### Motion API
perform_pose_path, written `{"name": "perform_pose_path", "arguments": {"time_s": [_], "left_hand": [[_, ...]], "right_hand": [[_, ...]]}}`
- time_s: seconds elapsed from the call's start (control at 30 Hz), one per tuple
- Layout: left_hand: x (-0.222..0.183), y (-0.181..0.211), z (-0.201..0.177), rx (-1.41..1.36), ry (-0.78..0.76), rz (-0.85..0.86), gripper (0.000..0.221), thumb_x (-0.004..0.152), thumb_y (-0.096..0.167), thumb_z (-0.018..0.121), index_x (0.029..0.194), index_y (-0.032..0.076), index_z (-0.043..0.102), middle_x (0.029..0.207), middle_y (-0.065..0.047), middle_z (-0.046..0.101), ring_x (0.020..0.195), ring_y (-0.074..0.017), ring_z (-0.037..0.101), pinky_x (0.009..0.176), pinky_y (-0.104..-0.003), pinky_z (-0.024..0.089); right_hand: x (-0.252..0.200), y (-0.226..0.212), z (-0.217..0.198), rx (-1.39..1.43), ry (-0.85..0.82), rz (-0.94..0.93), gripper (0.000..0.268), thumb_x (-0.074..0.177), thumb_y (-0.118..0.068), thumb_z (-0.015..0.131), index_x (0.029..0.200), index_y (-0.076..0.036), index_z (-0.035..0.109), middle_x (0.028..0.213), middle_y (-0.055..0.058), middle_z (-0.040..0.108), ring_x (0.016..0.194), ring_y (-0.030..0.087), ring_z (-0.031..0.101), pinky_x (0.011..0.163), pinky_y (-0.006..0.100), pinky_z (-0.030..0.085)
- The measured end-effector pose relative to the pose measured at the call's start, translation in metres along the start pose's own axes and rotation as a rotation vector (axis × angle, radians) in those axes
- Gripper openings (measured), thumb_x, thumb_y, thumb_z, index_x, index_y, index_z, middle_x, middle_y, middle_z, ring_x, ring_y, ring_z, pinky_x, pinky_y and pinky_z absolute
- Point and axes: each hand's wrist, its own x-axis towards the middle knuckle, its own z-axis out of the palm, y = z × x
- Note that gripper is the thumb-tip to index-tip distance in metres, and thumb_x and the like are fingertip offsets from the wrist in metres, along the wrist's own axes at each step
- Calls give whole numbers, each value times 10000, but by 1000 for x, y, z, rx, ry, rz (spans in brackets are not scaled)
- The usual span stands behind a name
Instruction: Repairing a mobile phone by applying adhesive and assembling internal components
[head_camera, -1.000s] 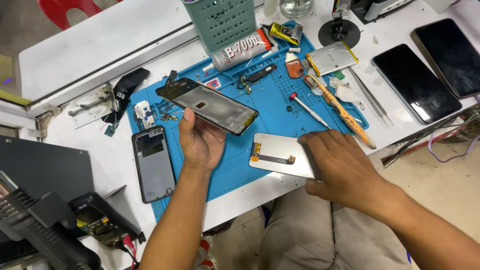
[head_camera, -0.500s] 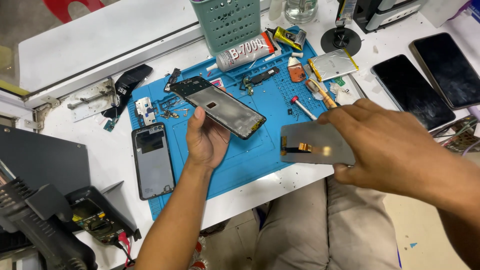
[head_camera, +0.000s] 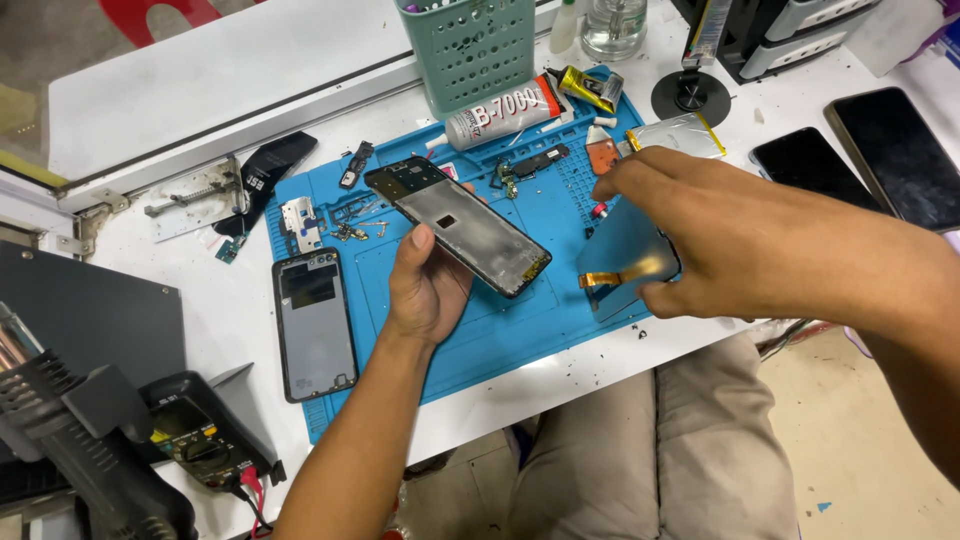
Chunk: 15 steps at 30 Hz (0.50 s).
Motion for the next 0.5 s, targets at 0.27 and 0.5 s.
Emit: {"name": "perform_pose_path", "arguments": {"time_s": [0.27,0.5], "left_hand": [[1,0,1,13,21,18,661,905,381,800,1388,-12,579,1240,-138,681,1137,-258,665,979,-371,576],[0,0,0,6,18,19,651,907,368,795,1387,-16,581,1230,-132,683,1122,-244,665,961,-353,577]], "right_hand": [[-6,19,25,112,183,-138,841,646,-195,780,1435,-137,493,1450,63,550,1285,250,554,984,402,445],[-9,33,40,447,331,-334,1086,685,-107,844,1571,-56,218,1559,190,449,1466,260,440,1214,404,291]]}}
